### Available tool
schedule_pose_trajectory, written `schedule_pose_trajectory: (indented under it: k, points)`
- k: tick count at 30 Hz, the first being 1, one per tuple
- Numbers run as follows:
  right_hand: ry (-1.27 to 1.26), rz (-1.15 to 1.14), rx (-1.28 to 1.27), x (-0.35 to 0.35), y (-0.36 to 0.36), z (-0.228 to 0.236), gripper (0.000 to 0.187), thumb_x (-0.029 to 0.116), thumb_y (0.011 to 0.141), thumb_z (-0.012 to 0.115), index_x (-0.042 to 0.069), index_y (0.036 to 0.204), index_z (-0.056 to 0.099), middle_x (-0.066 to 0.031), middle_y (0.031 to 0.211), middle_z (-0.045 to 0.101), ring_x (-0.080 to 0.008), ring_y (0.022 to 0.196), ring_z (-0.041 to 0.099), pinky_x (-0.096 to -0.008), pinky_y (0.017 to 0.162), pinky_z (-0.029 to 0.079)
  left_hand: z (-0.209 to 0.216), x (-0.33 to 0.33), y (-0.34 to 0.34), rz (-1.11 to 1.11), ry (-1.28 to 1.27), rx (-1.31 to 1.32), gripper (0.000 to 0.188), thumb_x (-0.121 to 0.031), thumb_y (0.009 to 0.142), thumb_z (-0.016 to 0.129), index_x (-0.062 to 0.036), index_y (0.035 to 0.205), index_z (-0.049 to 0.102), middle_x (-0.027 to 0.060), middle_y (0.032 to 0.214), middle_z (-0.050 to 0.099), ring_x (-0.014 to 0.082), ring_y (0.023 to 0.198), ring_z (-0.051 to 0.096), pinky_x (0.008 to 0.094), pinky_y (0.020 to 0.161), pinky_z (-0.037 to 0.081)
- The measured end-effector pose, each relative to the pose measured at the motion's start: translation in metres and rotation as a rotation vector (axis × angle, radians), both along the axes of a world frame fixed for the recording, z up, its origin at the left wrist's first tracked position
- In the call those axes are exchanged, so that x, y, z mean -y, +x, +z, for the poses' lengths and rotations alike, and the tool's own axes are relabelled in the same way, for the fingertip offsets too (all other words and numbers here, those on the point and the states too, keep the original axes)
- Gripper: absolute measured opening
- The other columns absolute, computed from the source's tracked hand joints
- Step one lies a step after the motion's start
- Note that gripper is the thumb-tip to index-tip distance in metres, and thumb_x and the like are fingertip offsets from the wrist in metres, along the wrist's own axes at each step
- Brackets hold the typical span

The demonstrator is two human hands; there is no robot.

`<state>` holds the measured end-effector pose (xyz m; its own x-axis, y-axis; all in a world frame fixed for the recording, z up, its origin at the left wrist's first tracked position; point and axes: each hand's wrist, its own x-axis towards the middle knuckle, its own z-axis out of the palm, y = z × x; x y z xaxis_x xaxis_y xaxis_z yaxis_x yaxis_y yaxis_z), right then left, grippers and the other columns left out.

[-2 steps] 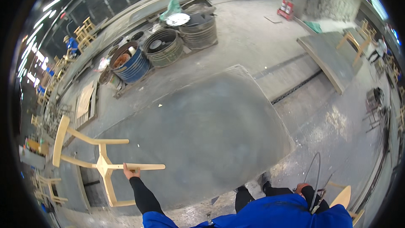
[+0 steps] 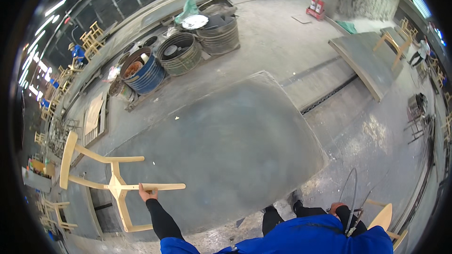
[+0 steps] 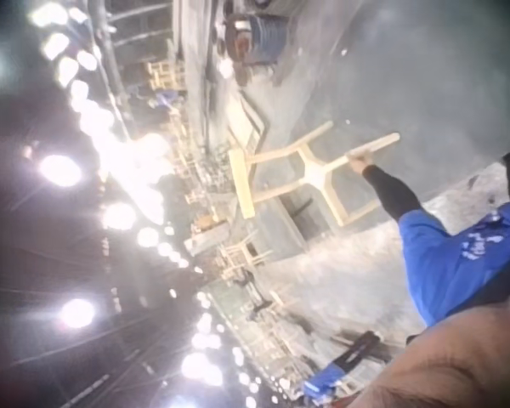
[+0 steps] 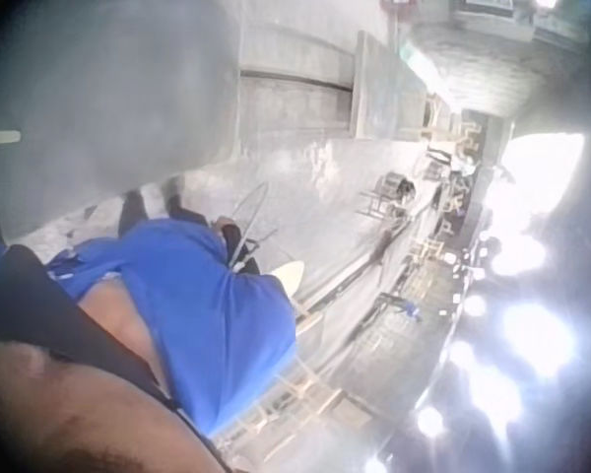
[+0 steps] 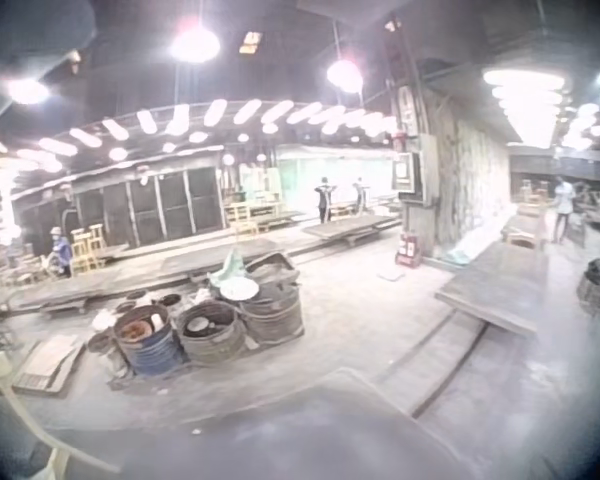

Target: The person holds a wooden chair frame with one hand and uses a spray gun with the other to apply finish to the chair. The person rotates the chair to cover all sides and legs while spraying.

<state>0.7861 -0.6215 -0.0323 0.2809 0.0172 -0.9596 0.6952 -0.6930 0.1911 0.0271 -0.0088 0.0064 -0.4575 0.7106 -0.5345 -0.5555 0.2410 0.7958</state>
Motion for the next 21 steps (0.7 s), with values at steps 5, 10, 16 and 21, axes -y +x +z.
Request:
schedule_pose_trajectory:
  k: [5, 10, 16, 21]
  points:
    - [0.062, -0.16, 0.035, -0.001, -0.004, -0.017, 0.039, 0.038, 0.073, 0.082, 0.0, 0.079, 0.078, -0.013, 0.075, 0.076, -0.0235, 0.069, 0.075, -0.0402, 0.06, 0.059, -0.016, 0.046, 0.105, -0.179, 0.006, 0.034, 0.038, -0.047, 0.09, 0.071, -0.0247, 0.12, 0.063, -0.0022, 0.113, 0.061, 0.0201, 0.112, 0.054, 0.0573, 0.089, 0.047]
    - [0.108, -0.38, 0.029, -0.037, -0.009, 0.016, 0.025, 0.026, 0.083, 0.077, 0.001, 0.081, 0.077, -0.0114, 0.075, 0.075, -0.0227, 0.061, 0.071, -0.0384, 0.058, 0.058, -0.015, 0.093, 0.295, -0.555, -0.027, 0.347, 0.044, -0.048, 0.097, 0.064, -0.0216, 0.131, 0.059, 0.0003, 0.135, 0.057, 0.021, 0.136, 0.044, 0.0646, 0.109, 0.036]
    - [0.398, -0.697, 0.022, -0.093, -0.002, 0.053, 0.022, 0.021, 0.087, 0.076, 0.002, 0.077, 0.071, -0.0078, 0.066, 0.068, -0.0181, 0.051, 0.064, -0.0365, 0.045, 0.05, 0.086, 0.06, 0.49, -1.056, -0.118, -0.187, 0.063, -0.035, 0.1, 0.064, -0.0191, 0.157, 0.041, 0.0069, 0.162, 0.042, 0.0354, 0.152, 0.033, 0.0659, 0.11, 0.038]
    - [0.657, -0.882, -0.014, -0.118, -0.001, 0.095, 0.021, 0.027, 0.092, 0.074, 0.006, 0.088, 0.073, -0.0046, 0.07, 0.07, -0.0162, 0.055, 0.066, -0.033, 0.043, 0.042, 0.258, 0.119, 0.462, -0.76, 1.082, -1.53, 0.051, -0.024, 0.093, 0.073, -0.0037, 0.137, 0.06, 0.0187, 0.139, 0.062, 0.0357, 0.137, 0.053, 0.0516, 0.115, 0.04]
